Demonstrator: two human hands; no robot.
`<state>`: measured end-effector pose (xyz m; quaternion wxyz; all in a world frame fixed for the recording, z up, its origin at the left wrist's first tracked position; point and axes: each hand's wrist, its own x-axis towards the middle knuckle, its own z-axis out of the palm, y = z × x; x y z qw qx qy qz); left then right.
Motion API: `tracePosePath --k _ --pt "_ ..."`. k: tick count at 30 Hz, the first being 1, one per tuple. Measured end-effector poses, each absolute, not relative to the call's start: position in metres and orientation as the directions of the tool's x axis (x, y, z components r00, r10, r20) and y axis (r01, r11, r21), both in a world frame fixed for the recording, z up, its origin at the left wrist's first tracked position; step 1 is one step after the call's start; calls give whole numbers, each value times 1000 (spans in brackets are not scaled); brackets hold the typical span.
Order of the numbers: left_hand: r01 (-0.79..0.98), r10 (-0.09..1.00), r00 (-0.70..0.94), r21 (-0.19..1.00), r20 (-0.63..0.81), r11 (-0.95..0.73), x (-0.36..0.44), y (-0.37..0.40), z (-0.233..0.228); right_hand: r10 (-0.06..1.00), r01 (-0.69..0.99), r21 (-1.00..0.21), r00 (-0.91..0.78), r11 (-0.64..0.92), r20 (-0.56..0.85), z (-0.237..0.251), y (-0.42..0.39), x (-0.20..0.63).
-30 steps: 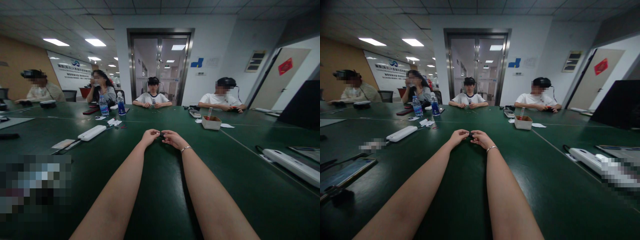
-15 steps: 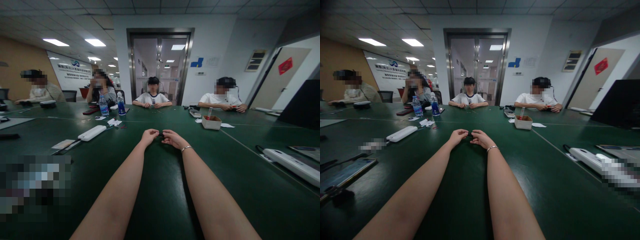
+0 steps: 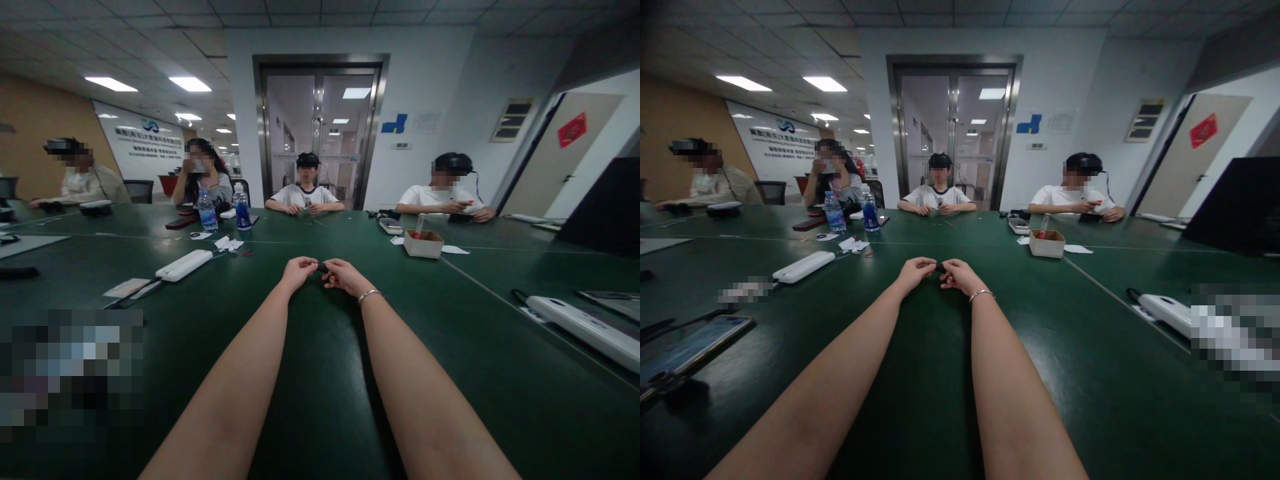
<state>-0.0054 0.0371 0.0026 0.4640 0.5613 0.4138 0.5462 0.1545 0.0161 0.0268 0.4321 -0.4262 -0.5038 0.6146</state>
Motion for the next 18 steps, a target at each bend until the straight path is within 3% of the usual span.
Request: tracePosePath --k 5,8,14,18 --pt "-32 971 58 972 233 -231 -6 37 3 956 -193 -976 -291 -100 -40 28 13 156" --pt "-34 971 52 972 233 -232 -6 37 3 956 -157 -977 -276 -145 -98 29 14 156" --pt "-45 978 45 979 203 -201 -6 37 4 963 -193 -976 -263 -103 -50 28 13 156" --pt "-48 978 44 978 204 -202 -6 36 4 958 -129 -983 -272 -128 -89 29 13 154"
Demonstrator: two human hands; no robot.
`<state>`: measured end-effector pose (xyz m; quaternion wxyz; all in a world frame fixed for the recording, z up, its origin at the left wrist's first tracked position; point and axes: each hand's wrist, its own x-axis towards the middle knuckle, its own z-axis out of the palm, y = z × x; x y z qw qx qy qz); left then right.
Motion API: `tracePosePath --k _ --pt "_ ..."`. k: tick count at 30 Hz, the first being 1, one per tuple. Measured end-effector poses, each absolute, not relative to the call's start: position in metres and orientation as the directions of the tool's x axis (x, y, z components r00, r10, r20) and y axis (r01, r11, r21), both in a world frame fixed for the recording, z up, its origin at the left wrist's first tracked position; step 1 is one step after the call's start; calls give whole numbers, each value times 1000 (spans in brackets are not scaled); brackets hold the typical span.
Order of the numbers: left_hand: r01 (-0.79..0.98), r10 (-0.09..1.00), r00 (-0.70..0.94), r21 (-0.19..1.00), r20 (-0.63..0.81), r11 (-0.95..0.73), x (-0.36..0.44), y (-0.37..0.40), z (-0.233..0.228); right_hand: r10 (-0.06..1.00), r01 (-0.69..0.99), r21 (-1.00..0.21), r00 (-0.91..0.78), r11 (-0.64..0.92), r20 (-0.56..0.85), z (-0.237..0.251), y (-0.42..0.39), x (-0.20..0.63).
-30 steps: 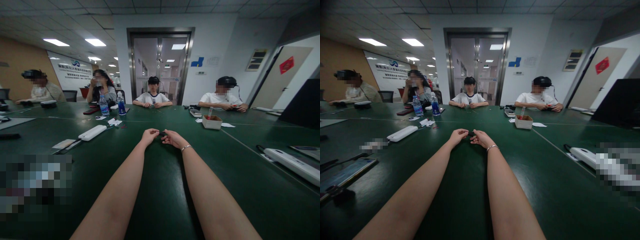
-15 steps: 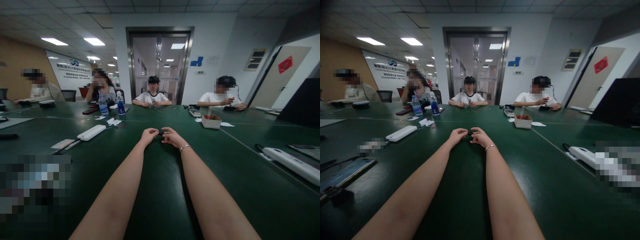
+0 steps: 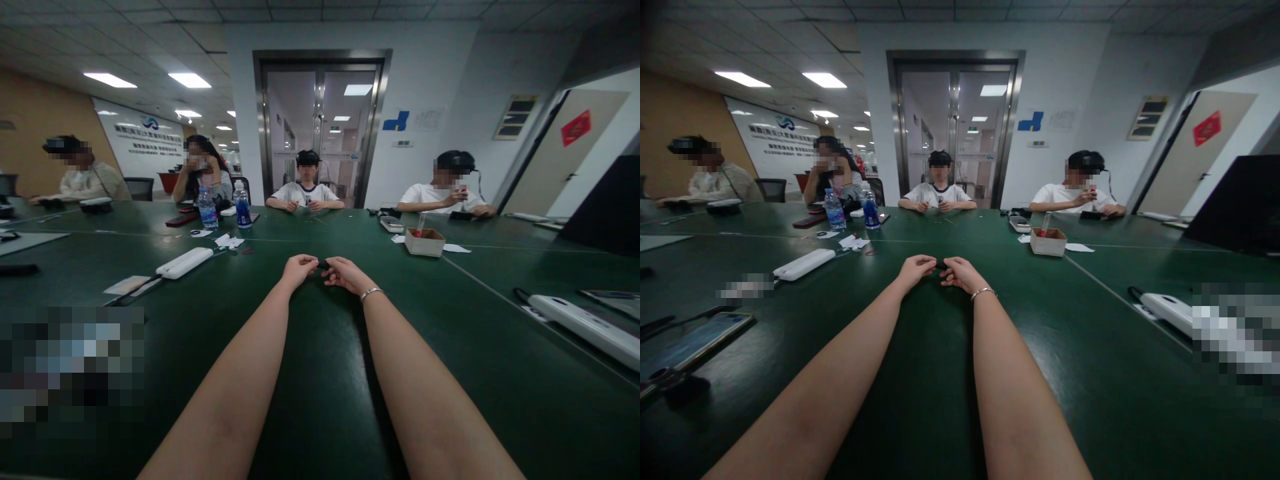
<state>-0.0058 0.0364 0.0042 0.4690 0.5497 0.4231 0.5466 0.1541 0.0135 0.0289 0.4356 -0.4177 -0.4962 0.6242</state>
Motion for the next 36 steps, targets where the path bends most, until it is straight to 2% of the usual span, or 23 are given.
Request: tracePosePath --k 14,27,30,36 --pt "-62 985 40 984 167 -165 -4 35 5 963 -135 -985 -259 -107 -69 25 18 154" --pt "312 982 -13 934 187 -173 -2 32 6 951 -192 -978 -309 -79 -17 24 15 157" --pt "294 982 -4 938 191 -182 -2 34 4 953 -201 -976 -304 -85 -21 24 15 157" --pt "203 950 43 929 308 -310 -3 37 1 956 -204 -973 -291 -107 -44 24 16 157"
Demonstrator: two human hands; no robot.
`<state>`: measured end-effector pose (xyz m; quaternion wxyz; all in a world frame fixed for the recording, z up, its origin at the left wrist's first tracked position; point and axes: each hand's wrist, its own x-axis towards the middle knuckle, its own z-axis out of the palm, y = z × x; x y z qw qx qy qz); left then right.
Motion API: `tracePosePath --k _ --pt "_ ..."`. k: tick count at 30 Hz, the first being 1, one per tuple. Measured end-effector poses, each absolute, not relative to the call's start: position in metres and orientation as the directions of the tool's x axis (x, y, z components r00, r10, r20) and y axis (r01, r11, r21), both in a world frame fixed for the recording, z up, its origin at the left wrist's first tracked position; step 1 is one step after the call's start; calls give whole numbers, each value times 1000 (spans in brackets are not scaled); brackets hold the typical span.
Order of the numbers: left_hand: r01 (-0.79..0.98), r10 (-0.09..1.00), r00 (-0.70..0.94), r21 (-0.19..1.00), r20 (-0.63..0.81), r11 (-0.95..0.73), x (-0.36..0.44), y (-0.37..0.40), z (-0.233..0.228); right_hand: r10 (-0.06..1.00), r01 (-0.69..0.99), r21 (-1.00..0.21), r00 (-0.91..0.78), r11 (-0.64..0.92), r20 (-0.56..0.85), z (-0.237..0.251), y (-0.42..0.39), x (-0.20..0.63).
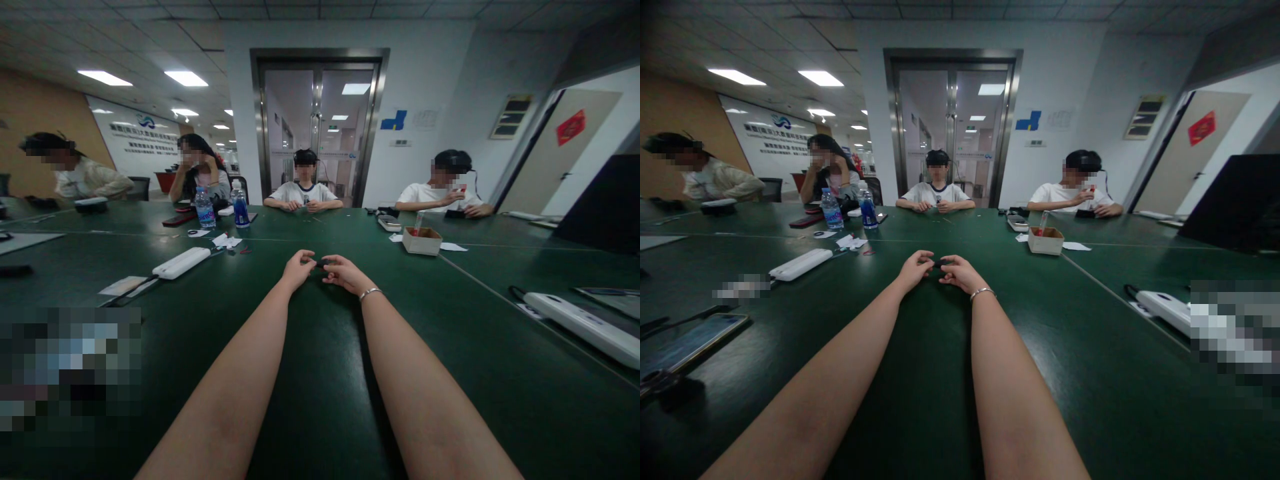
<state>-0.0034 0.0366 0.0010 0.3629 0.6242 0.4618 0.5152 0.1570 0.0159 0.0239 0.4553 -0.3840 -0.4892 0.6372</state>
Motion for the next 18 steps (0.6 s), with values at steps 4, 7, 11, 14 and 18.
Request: tracePosePath --k 4,7,11,14,18 --pt "181 960 44 943 277 -280 -2 35 3 952 -204 -973 -302 -105 -40 24 16 157" --pt "169 967 56 952 249 -255 -1 35 3 955 -209 -972 -293 -109 -45 24 16 157" --pt "210 960 86 938 265 -277 -1 38 0 953 -206 -973 -302 -107 -41 24 15 157" --pt "235 963 99 934 253 -269 -1 39 -1 956 -204 -973 -292 -104 -41 24 15 157" --pt "261 968 117 933 223 -247 -1 39 -1 956 -206 -973 -290 -106 -43 24 15 156"
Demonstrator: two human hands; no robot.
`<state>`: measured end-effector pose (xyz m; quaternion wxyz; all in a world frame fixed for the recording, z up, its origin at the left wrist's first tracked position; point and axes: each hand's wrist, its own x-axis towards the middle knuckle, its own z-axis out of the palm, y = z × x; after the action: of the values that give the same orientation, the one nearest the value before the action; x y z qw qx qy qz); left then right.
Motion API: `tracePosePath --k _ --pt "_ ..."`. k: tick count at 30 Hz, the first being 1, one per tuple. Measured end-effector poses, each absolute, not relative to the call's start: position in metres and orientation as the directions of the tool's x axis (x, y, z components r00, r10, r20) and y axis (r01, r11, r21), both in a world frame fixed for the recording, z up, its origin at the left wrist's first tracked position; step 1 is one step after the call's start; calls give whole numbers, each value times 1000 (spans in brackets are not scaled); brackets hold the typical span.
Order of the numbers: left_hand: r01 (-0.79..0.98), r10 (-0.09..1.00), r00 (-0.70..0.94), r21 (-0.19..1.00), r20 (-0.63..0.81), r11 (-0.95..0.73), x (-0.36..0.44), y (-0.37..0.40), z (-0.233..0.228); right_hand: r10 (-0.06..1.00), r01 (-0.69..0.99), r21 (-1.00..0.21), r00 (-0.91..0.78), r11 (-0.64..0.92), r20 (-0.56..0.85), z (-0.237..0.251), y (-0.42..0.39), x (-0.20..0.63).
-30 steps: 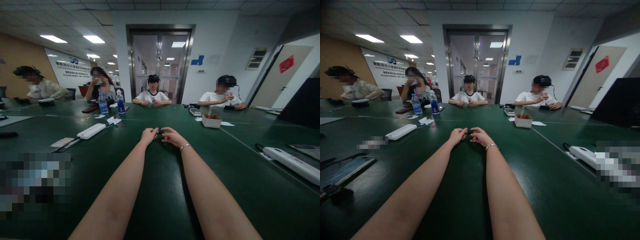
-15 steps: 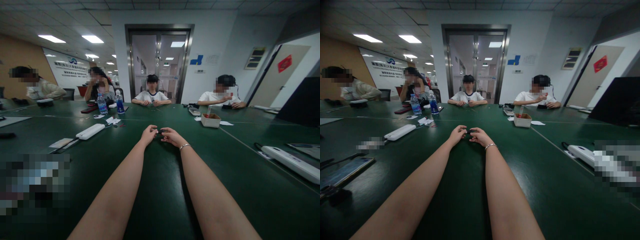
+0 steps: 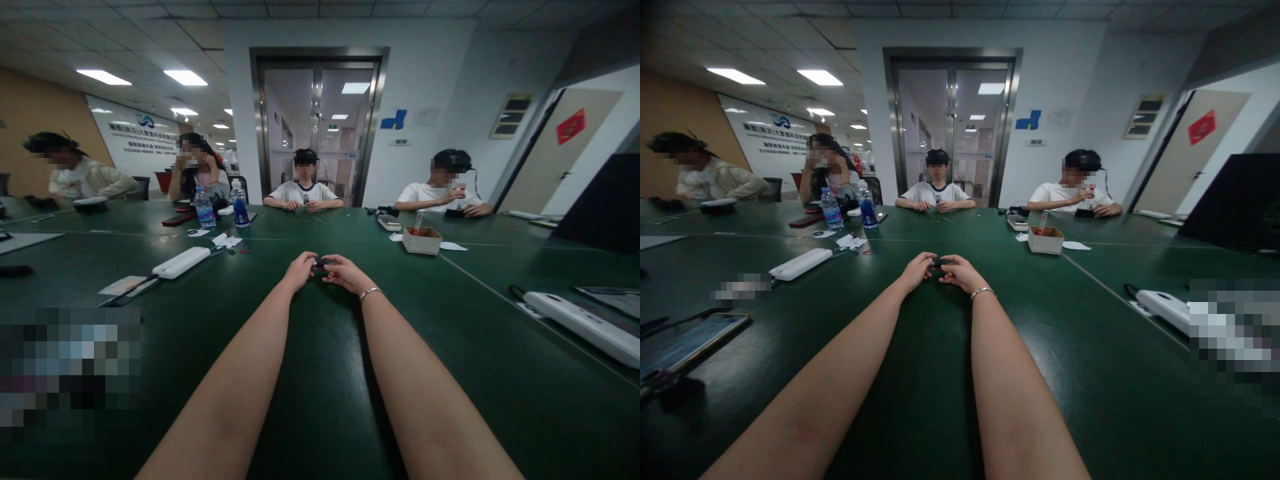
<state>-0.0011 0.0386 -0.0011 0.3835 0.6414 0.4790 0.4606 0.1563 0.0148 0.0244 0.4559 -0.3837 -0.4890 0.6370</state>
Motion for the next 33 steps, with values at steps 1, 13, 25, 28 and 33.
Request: tracePosePath --k 1,13,25,28,33 --pt "274 965 119 926 235 -259 -1 38 -1 956 -204 -973 -291 -107 -44 25 15 156" --pt "266 946 154 910 287 -319 -1 35 0 958 -194 -976 -284 -104 -45 24 14 156" --pt "176 966 96 951 240 -254 0 35 4 958 -165 -984 -285 -73 -23 20 19 156" --pt "147 970 111 961 218 -233 1 33 7 959 -166 -983 -284 -73 -23 19 20 156" --pt "198 969 113 951 219 -238 1 32 7 959 -165 -984 -282 -62 -14 19 20 156"
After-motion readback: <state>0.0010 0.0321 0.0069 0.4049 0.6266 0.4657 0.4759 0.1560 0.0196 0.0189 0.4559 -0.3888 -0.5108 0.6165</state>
